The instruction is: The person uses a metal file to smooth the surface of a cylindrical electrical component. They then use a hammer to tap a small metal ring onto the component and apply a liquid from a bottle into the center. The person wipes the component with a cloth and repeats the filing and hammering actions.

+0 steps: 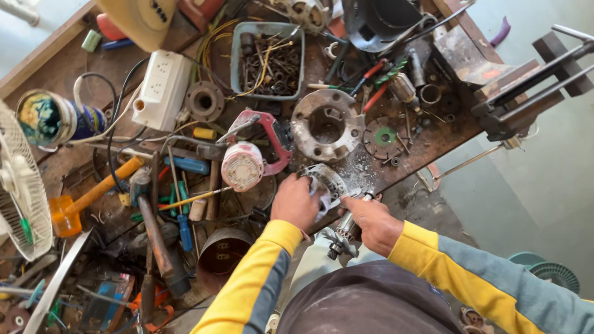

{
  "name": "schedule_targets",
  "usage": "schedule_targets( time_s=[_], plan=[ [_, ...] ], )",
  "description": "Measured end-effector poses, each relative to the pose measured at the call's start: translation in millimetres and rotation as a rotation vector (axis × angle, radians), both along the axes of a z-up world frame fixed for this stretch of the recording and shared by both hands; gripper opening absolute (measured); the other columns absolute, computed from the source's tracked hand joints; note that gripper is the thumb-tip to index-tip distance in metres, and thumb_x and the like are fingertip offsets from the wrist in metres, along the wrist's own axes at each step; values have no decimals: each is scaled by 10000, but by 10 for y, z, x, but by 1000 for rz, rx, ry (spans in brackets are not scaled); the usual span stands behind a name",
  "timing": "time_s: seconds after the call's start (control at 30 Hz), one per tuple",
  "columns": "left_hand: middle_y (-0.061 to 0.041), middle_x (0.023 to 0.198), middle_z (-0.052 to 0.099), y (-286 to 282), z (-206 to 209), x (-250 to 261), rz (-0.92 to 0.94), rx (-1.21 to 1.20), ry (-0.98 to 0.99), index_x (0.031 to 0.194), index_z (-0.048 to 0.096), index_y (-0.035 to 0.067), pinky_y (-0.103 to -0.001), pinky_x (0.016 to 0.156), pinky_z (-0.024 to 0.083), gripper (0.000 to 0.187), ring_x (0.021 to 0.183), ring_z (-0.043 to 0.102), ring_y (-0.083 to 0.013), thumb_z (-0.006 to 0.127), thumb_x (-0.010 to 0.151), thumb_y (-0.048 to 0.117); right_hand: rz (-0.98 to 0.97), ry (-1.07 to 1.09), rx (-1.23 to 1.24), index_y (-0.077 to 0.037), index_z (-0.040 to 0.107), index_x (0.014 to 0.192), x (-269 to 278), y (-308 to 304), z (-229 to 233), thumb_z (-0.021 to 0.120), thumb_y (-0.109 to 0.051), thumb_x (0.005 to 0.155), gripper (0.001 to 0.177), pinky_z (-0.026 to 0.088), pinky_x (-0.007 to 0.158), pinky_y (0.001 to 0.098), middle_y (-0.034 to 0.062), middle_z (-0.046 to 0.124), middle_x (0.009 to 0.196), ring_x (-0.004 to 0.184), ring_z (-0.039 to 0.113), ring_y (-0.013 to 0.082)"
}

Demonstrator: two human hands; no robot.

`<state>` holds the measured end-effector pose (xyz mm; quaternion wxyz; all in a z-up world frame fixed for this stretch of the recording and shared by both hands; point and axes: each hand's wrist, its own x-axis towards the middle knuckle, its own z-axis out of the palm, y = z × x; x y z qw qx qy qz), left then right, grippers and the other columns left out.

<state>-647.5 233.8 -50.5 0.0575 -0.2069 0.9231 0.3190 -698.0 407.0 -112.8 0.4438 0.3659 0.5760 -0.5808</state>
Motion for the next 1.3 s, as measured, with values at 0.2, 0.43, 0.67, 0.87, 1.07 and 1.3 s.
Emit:
schedule_targets(
  time_s=[0.2, 0.43, 0.67, 0.87, 1.07, 1.3],
  plan=[
    [-196, 1057, 670, 291, 17, -87, 152, -146, -222, 928, 751, 31, -514, 859, 507, 221, 1026, 630, -423, 740, 785, 198, -58, 64, -22, -34, 657, 843, 19, -3, 12, 737, -70, 885, 98, 476, 553, 390, 82, 669, 735, 599, 602, 211],
    [-197, 1060, 687, 299, -144, -160, 187, -4, -289, 1001, 765, 45, -502, 883, 524, 326, 1008, 660, -419, 767, 775, 280, -11, 155, 47, -28, 622, 793, 52, -3, -330, 742, -40, 855, 135, 476, 532, 388, 74, 645, 724, 584, 583, 197],
    [-144, 1084, 698, -107, -90, -132, -449, -171, -92, 943, 766, 82, -480, 890, 528, 224, 1041, 648, -380, 659, 749, 53, -59, -96, 9, -31, 614, 820, -53, -136, -345, 632, -31, 864, 47, 486, 524, 407, 112, 653, 708, 562, 606, 266],
    [-144, 1118, 669, -85, 4, -65, -479, -216, -152, 996, 727, 59, -451, 905, 507, 223, 1059, 622, -342, 625, 798, 48, -151, -4, -51, 12, 610, 891, -172, -218, -7, 634, 5, 850, 49, 499, 497, 412, 134, 663, 721, 547, 620, 264],
    [-93, 1110, 671, -224, -157, -28, -679, -214, -18, 1061, 702, 92, -433, 925, 483, 273, 1101, 602, -309, 592, 811, 80, -150, -26, -2, 7, 577, 956, -223, -233, 89, 648, -15, 889, 100, 519, 490, 424, 139, 653, 730, 546, 620, 284],
    [-67, 1115, 655, -325, 40, -4, -921, -418, -27, 1076, 676, 118, -386, 888, 470, 223, 1105, 597, -250, 586, 876, 154, -108, -59, -19, -7, 588, 987, -191, -200, 135, 665, -77, 926, 120, 542, 516, 410, 121, 676, 768, 572, 647, 272]
  ],
)
